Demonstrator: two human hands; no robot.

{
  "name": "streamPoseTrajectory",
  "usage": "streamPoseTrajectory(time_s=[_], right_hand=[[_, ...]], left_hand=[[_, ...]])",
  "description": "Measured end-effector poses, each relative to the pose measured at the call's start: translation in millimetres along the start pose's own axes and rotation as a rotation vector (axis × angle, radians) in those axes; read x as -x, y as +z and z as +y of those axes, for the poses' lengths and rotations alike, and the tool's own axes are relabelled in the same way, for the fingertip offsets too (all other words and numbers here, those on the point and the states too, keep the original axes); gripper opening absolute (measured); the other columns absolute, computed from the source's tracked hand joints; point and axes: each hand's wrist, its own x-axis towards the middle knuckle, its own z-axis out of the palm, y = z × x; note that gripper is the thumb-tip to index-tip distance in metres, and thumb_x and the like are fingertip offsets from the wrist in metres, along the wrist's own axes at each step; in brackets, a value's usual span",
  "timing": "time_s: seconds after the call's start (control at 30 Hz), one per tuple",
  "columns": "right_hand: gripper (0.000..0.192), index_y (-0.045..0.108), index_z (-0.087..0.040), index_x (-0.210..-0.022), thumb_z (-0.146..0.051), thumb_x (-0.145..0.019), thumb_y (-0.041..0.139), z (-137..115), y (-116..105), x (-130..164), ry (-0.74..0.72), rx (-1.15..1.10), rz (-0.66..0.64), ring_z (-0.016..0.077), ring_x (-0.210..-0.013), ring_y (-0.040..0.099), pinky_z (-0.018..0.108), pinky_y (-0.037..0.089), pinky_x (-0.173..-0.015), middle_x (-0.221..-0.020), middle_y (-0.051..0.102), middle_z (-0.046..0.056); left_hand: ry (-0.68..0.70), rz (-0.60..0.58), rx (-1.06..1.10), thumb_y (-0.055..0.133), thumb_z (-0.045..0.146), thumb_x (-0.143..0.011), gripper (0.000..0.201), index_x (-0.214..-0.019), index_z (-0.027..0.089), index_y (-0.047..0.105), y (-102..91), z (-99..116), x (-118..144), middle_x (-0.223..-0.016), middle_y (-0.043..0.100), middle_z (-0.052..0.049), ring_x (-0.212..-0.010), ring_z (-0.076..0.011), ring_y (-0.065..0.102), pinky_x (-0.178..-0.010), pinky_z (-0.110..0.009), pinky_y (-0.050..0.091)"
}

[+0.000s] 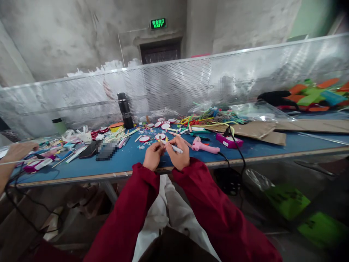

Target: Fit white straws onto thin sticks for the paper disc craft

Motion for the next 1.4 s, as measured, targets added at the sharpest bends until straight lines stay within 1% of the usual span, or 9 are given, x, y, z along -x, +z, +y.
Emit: streamPoseTrajectory(time_s=[0.23,0.43,0.6,0.7,0.8,0.93,1.13,1.3,1.4], right_hand=[[0.014,0.055,-0.026,-0.078,-0.029,-0.091,0.059,0.8,-0.7,0.2,0.006,0.012,-0.008,0.0217,-0.074,0.062,0.037,0.047,-0.072,-0.073,0.067,0.001],[0.015,0.055,-0.026,-0.076,-0.027,-0.09,0.06,-0.9,-2.6,0.9,-0.003,0.063,0.037,0.022,-0.075,0.062,0.038,0.049,-0.074,-0.072,0.065,0.001],[0.014,0.057,-0.026,-0.078,-0.029,-0.092,0.059,-3.0,-2.9,1.0,-0.027,0.046,0.011,0.0217,-0.076,0.063,0.038,0.049,-0.076,-0.074,0.067,0.002],[0.015,0.056,-0.026,-0.078,-0.03,-0.092,0.058,-2.3,-2.1,0.7,-0.043,0.033,0.002,0.0213,-0.074,0.062,0.038,0.049,-0.077,-0.072,0.066,0.001],[0.016,0.055,-0.026,-0.077,-0.03,-0.092,0.059,-0.8,-1.3,0.7,-0.043,0.046,0.009,0.0214,-0.073,0.061,0.038,0.048,-0.077,-0.071,0.065,0.001],[0.015,0.056,-0.026,-0.077,-0.029,-0.092,0.059,-0.1,-1.2,1.1,-0.022,0.061,0.03,0.022,-0.075,0.061,0.038,0.048,-0.075,-0.073,0.066,0.002],[0.016,0.054,-0.026,-0.077,-0.029,-0.091,0.06,-1.7,-1.2,0.5,-0.081,0.049,0.012,0.0209,-0.071,0.06,0.039,0.049,-0.078,-0.069,0.064,0.0],[0.015,0.054,-0.026,-0.077,-0.027,-0.092,0.059,-2.6,-1.5,0.1,-0.071,0.045,0.027,0.0207,-0.069,0.059,0.04,0.049,-0.079,-0.069,0.065,0.0],[0.016,0.053,-0.026,-0.076,-0.028,-0.091,0.059,-2.9,-1.8,0.0,-0.078,0.045,0.017,0.0208,-0.07,0.059,0.04,0.049,-0.08,-0.069,0.064,0.0]], left_hand=[[-0.012,0.005,-0.011,0.075,0.041,-0.081,0.03,-0.07,0.017,0.062,0.3,1.2,0.3,-0.064,0.053,0.001,-0.061,-0.0128,0.044,-0.06,-0.026,0.036],[-0.015,0.015,-0.026,0.072,0.039,-0.083,0.022,-0.08,0.018,0.068,0.9,5.5,2.5,-0.069,0.057,0.0,-0.064,-0.0136,0.046,-0.062,-0.026,0.037],[-0.042,0.019,-0.038,0.073,0.041,-0.083,0.027,-0.072,0.018,0.064,0.6,3.4,2.1,-0.067,0.054,0.0,-0.064,-0.0143,0.046,-0.065,-0.027,0.04],[-0.044,0.018,-0.048,0.073,0.04,-0.083,0.026,-0.072,0.018,0.064,0.8,2.4,1.7,-0.066,0.054,0.0,-0.067,-0.0158,0.048,-0.067,-0.028,0.043],[-0.027,0.012,-0.031,0.071,0.039,-0.083,0.023,-0.077,0.018,0.066,1.4,3.3,2.0,-0.068,0.055,0.0,-0.066,-0.0153,0.048,-0.067,-0.028,0.043],[-0.015,0.018,-0.011,0.07,0.038,-0.084,0.021,-0.085,0.017,0.068,1.9,5.9,2.9,-0.069,0.057,0.001,-0.063,-0.0135,0.047,-0.061,-0.026,0.039],[0.003,0.019,-0.053,0.069,0.035,-0.084,0.024,-0.07,0.018,0.06,2.0,3.9,3.0,-0.065,0.054,0.001,-0.064,-0.0138,0.047,-0.063,-0.026,0.04],[-0.014,0.02,-0.017,0.068,0.036,-0.085,0.019,-0.079,0.018,0.066,2.8,4.2,3.1,-0.068,0.055,0.001,-0.064,-0.0145,0.047,-0.065,-0.027,0.041],[-0.013,0.018,-0.052,0.07,0.037,-0.083,0.022,-0.072,0.018,0.062,2.3,5.3,3.1,-0.066,0.054,0.001,-0.065,-0.0147,0.046,-0.064,-0.027,0.039]])
